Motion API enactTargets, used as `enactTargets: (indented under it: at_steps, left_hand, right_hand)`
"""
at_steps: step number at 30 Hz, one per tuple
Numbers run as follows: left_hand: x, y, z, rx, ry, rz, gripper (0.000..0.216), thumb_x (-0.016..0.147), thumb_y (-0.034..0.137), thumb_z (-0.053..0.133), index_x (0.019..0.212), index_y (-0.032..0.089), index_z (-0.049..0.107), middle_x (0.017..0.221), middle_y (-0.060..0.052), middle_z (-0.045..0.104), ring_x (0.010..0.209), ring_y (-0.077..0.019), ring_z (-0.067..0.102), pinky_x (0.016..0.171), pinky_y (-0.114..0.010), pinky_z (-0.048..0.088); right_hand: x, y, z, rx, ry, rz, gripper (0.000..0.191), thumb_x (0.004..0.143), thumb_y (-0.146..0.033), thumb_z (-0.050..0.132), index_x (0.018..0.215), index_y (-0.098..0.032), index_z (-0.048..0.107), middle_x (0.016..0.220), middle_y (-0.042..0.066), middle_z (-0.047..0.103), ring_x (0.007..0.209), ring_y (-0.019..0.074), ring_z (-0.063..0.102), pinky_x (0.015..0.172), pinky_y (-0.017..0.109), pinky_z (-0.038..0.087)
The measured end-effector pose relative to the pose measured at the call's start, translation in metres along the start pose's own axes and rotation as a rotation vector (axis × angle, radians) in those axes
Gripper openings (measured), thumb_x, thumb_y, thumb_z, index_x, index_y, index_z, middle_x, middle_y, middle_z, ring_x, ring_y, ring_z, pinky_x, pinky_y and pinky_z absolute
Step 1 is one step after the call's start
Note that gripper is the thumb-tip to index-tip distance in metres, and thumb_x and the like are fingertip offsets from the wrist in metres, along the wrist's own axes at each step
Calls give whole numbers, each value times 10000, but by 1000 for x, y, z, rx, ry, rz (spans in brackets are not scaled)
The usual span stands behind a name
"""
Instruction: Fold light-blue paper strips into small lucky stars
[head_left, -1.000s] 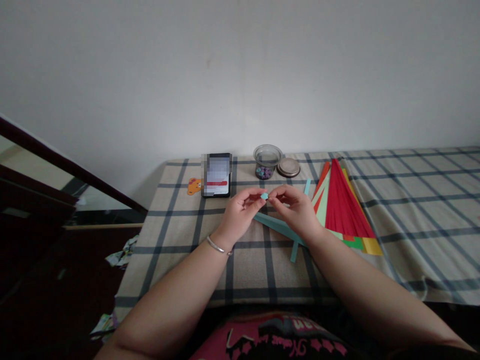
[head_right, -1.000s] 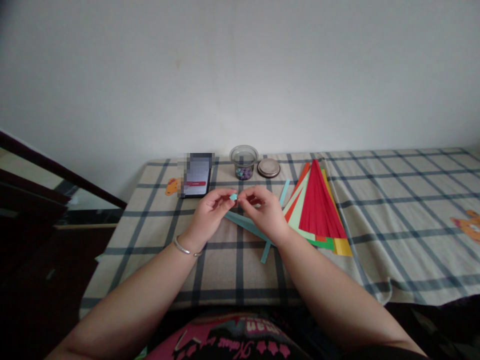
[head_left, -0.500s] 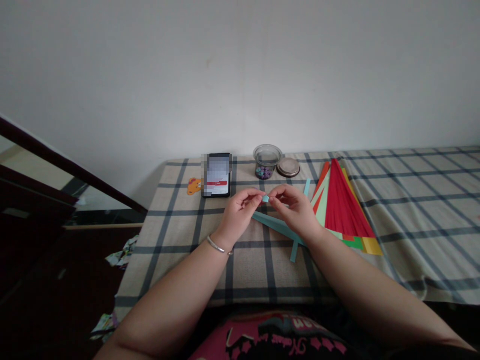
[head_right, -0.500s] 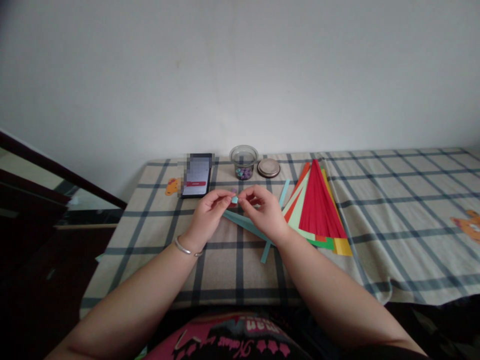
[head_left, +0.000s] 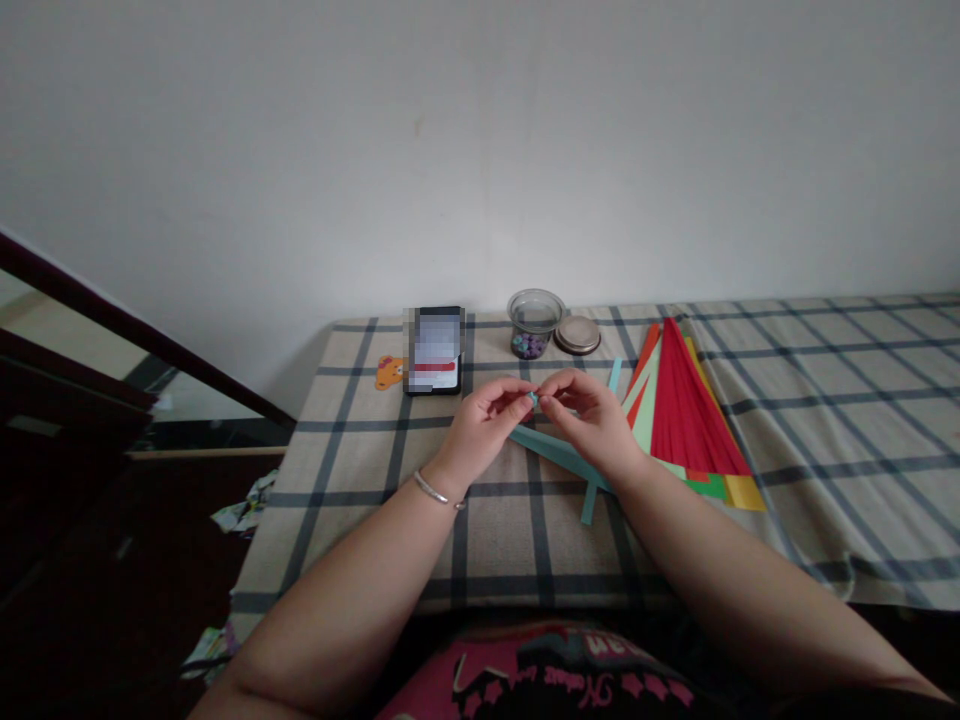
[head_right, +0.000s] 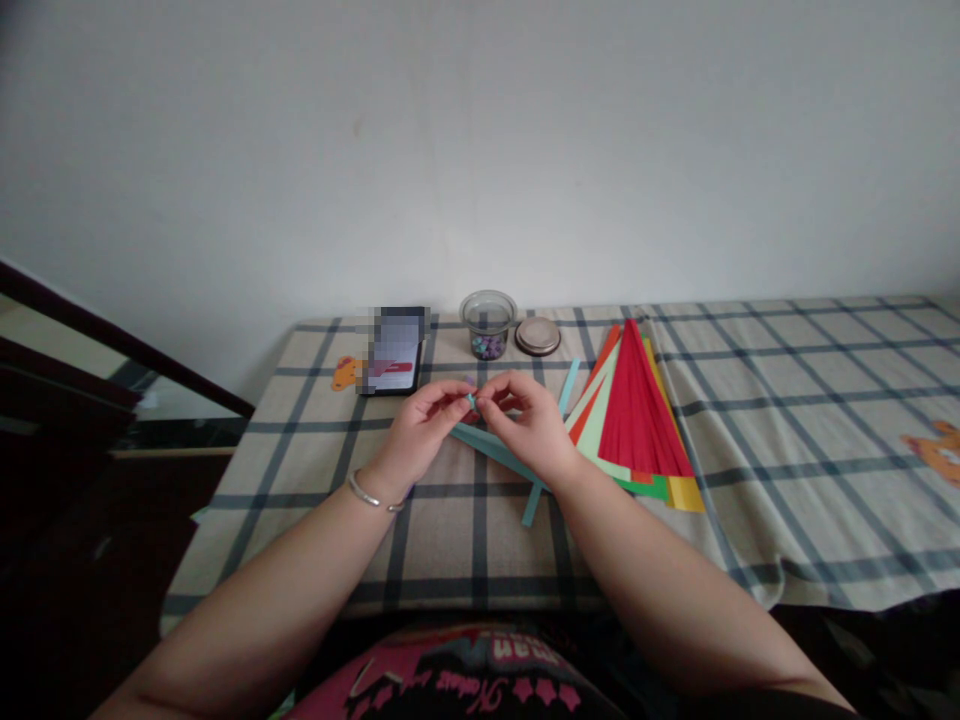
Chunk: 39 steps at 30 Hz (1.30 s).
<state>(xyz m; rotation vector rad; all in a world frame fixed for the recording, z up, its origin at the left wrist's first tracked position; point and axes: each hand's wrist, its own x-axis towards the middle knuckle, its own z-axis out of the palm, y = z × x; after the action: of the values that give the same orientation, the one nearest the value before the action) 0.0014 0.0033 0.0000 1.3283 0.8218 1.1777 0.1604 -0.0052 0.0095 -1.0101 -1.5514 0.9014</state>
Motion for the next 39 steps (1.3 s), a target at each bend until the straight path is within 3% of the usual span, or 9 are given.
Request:
enactTargets:
  at_steps: [10,25,39]
  left_hand:
    - [-1,0,2,-75,38,-27,243,766,375,697,872,176,606,784,9,616,701,-103,593,681,-218,488]
    - [1,5,1,-108,13,-30,278,720,367,759,873,155,663,758,-17,683,685,-127,646,710,-282,541]
    - [2,2,1,-102,46,-12,278,712,380,763,847,163,655,744,-3,679,694,-123,640,725,-275,531]
  right_hand:
    - [-1,-6,1,-82,-6,-80,128,817,-320,634,777,-207,589,759,14,612,688,140,622,662,291,543]
    - [3,3,-1,128,-39,104,282,771,-470,679,780,-197,609,737,14,657,687,157,667,682,310,551]
    - [3,5,-1,69,9,50,256,777,-449,677,783,-198,632,754,22,671,678,152,668,660,293,544]
